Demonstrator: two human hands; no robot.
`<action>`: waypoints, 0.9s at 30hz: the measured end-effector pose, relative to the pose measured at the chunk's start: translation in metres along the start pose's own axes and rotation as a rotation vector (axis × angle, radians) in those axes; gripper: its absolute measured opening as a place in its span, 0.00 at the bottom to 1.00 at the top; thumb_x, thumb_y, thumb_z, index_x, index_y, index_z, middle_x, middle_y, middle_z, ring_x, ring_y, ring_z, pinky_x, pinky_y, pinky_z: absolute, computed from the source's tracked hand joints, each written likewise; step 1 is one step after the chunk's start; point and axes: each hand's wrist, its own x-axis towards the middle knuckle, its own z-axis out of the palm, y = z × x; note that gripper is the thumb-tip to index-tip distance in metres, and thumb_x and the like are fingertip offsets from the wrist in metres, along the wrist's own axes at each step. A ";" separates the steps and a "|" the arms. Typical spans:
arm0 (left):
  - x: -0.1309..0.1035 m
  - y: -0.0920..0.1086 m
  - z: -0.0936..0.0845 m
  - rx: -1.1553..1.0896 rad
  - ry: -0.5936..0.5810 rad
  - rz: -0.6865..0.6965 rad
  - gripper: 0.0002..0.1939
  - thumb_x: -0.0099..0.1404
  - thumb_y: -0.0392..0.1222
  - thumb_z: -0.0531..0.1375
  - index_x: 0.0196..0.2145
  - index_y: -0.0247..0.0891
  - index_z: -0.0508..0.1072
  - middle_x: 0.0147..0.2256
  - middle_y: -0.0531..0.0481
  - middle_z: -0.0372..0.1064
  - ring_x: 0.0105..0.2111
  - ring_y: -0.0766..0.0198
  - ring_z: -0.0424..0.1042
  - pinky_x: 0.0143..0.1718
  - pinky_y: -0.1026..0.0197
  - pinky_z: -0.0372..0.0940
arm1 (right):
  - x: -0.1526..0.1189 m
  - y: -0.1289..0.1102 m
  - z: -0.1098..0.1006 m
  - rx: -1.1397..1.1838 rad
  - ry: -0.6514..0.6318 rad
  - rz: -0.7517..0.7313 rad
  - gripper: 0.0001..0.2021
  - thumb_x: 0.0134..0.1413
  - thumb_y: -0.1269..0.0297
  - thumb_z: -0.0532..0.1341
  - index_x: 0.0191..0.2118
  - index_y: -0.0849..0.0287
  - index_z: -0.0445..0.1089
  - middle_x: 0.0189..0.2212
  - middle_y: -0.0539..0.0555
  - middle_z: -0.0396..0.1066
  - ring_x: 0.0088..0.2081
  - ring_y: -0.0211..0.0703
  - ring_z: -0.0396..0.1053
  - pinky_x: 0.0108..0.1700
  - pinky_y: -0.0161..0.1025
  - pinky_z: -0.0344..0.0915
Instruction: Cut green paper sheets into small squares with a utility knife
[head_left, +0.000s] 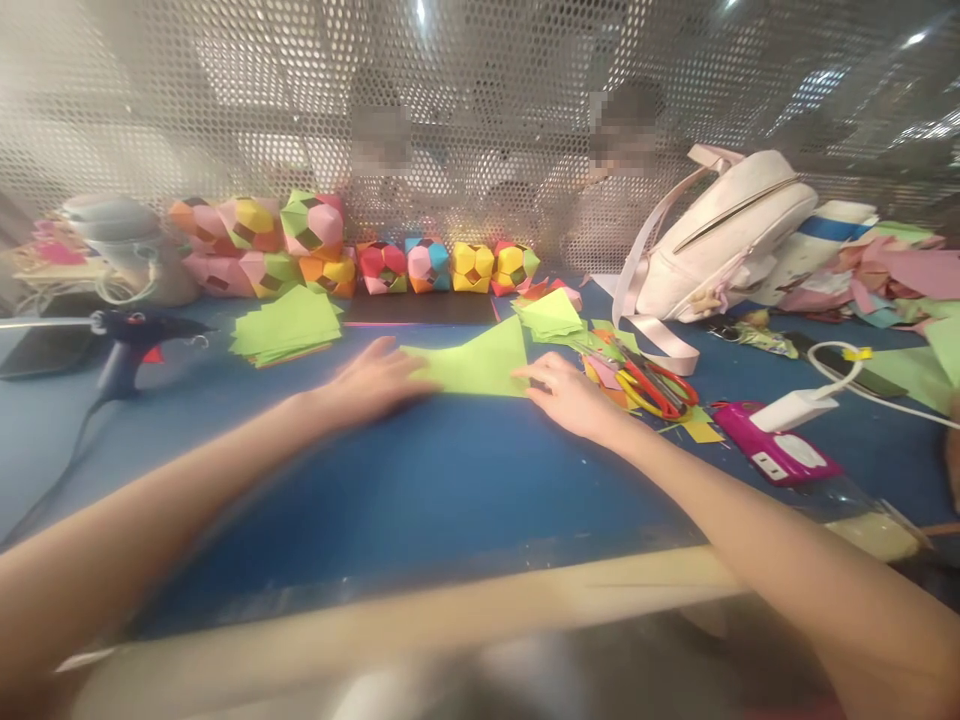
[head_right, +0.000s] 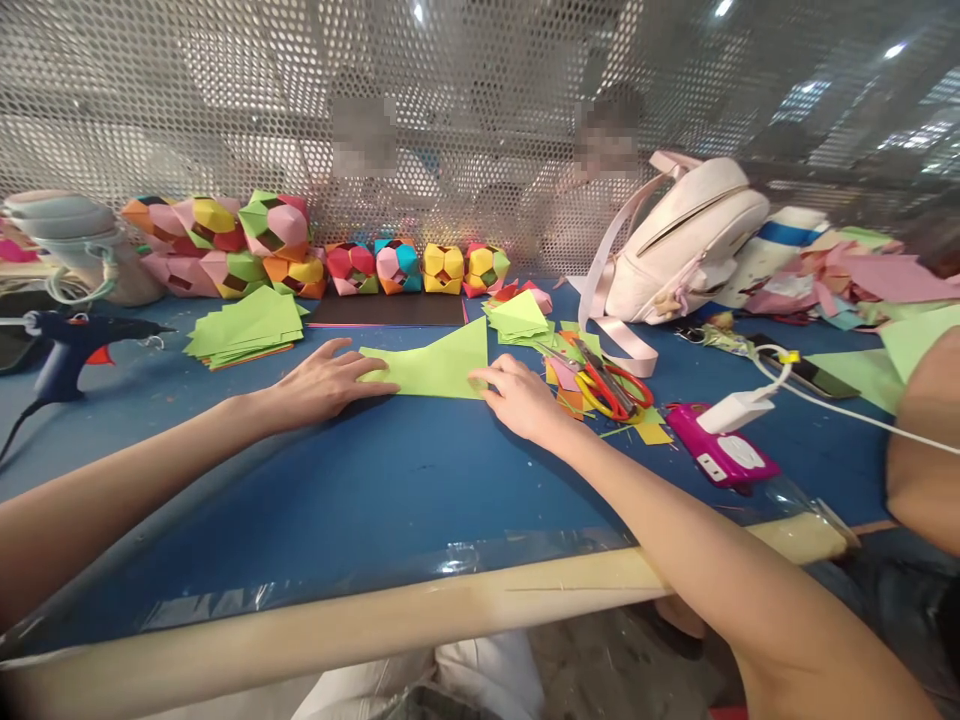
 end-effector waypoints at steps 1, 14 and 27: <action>0.001 0.000 -0.002 -0.003 -0.014 0.016 0.27 0.64 0.27 0.47 0.52 0.50 0.71 0.49 0.45 0.69 0.50 0.55 0.66 0.58 0.47 0.49 | 0.000 0.001 0.000 -0.028 0.034 -0.083 0.18 0.57 0.73 0.55 0.50 0.55 0.73 0.44 0.59 0.68 0.43 0.50 0.68 0.43 0.44 0.64; 0.023 0.061 -0.026 0.076 -0.200 -0.142 0.20 0.67 0.38 0.49 0.55 0.39 0.67 0.33 0.40 0.71 0.32 0.51 0.73 0.33 0.55 0.64 | 0.011 -0.010 -0.012 -0.252 -0.237 -0.492 0.32 0.52 0.85 0.47 0.61 0.54 0.63 0.41 0.58 0.68 0.44 0.48 0.65 0.36 0.39 0.66; 0.020 0.080 -0.021 0.008 -0.147 -0.258 0.28 0.68 0.58 0.50 0.56 0.38 0.67 0.39 0.35 0.74 0.39 0.46 0.74 0.37 0.53 0.66 | 0.015 -0.038 -0.029 -0.414 -0.410 -0.427 0.32 0.54 0.83 0.50 0.64 0.54 0.57 0.42 0.60 0.67 0.43 0.48 0.66 0.32 0.38 0.61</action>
